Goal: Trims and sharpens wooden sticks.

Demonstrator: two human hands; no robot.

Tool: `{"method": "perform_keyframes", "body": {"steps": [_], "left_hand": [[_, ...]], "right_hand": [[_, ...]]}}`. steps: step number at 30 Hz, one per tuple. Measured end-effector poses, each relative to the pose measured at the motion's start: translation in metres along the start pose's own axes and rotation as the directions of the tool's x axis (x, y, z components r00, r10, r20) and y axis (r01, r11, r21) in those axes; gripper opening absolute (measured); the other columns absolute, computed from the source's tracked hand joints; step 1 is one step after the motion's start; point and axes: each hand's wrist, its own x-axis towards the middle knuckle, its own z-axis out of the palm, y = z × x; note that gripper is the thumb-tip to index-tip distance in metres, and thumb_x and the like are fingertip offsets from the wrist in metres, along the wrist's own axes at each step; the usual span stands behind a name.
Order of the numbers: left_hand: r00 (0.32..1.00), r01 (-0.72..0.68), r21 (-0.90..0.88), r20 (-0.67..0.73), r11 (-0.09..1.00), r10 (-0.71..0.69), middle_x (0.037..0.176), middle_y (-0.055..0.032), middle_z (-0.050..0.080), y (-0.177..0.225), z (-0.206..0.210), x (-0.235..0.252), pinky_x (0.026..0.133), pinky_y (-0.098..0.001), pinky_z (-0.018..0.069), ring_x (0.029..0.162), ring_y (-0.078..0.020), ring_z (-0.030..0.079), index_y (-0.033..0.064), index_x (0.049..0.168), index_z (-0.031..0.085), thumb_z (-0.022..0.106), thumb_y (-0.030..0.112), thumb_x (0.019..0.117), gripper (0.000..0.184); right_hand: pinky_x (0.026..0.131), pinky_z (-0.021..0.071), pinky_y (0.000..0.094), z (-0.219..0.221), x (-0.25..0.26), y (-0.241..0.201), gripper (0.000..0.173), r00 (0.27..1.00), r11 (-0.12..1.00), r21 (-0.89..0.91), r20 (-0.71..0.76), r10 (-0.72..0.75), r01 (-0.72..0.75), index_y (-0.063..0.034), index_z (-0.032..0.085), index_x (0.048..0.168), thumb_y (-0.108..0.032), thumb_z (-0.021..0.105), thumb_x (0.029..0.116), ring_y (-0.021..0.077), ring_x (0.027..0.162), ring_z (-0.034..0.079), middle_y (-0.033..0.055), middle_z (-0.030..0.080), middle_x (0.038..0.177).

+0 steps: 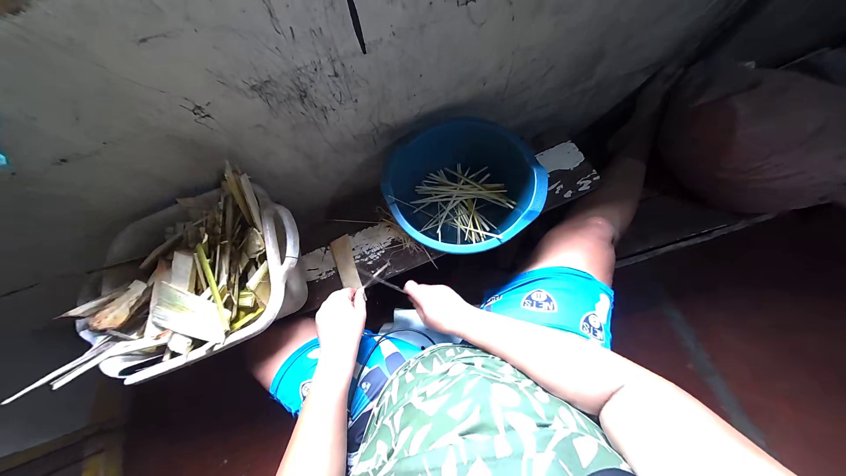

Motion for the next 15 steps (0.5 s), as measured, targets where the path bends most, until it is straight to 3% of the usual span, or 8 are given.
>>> {"method": "perform_keyframes", "body": {"steps": [2,4,7,8,12,15], "left_hand": [[0.998,0.049,0.03,0.044,0.998,-0.05,0.113,-0.022,0.072,0.005,-0.005,-0.002,0.1,-0.0555,0.0501,0.114,-0.0359,0.068,-0.0019,0.106,0.074,0.052,0.021,0.104,0.032],[0.999,0.015,0.007,0.03,1.0,-0.016,0.112,-0.0211,0.073,0.0,-0.003,0.0,0.098,-0.0554,0.0506,0.112,-0.0352,0.069,-0.0011,0.106,0.074,0.051,0.022,0.1049,0.033],[0.999,-0.033,-0.028,-0.017,0.999,0.032,0.109,-0.0169,0.075,-0.007,0.002,0.003,0.095,-0.0537,0.0524,0.107,-0.0321,0.071,0.0028,0.108,0.076,0.05,0.026,0.1074,0.035],[0.999,-0.033,-0.03,-0.02,0.999,0.033,0.108,-0.0166,0.075,-0.006,0.001,0.004,0.095,-0.0535,0.0525,0.107,-0.0321,0.071,0.003,0.108,0.076,0.05,0.027,0.1076,0.035],[1.0,-0.012,-0.009,0.008,1.0,0.012,0.11,-0.0196,0.073,-0.001,-0.003,0.002,0.096,-0.0553,0.0512,0.109,-0.0343,0.07,-0.0004,0.105,0.074,0.049,0.022,0.1059,0.033],[1.0,-0.017,-0.024,-0.011,1.0,0.016,0.111,-0.0179,0.074,-0.005,0.001,0.002,0.096,-0.054,0.052,0.109,-0.0328,0.07,0.0021,0.109,0.076,0.05,0.026,0.1072,0.035]], "right_hand": [[0.073,0.0559,0.0527,0.007,-0.004,-0.007,0.027,0.989,0.991,-0.016,-0.071,-0.13,0.129,-0.0019,0.058,0.12,-0.012,0.038,0.106,0.0368,0.089,0.071,0.0192,0.068,0.098],[0.077,0.0551,0.0554,0.005,-0.002,-0.002,0.028,0.998,0.998,-0.034,-0.022,-0.053,0.053,-0.0014,0.056,0.125,-0.011,0.037,0.1057,0.0395,0.094,0.07,0.0215,0.067,0.103],[0.088,0.0532,0.0587,-0.004,0.008,0.009,0.034,0.974,0.975,-0.074,0.08,0.214,-0.208,-0.0033,0.046,0.139,-0.008,0.036,0.1068,0.0435,0.108,0.067,0.0253,0.065,0.113],[0.088,0.0535,0.0578,-0.005,0.008,0.008,0.033,0.974,0.974,-0.082,0.068,0.216,-0.211,-0.0029,0.046,0.138,-0.007,0.036,0.106,0.0429,0.107,0.067,0.0248,0.066,0.111],[0.076,0.0553,0.0553,0.001,-0.001,-0.007,0.027,1.0,0.996,-0.083,-0.012,-0.016,0.015,-0.0013,0.055,0.125,-0.009,0.039,0.1051,0.0404,0.094,0.07,0.0221,0.067,0.104],[0.084,0.0542,0.0594,-0.005,0.004,0.001,0.035,0.986,0.983,-0.107,0.057,0.157,-0.151,-0.0036,0.049,0.138,-0.006,0.037,0.1056,0.0441,0.104,0.068,0.0248,0.066,0.111]]}}
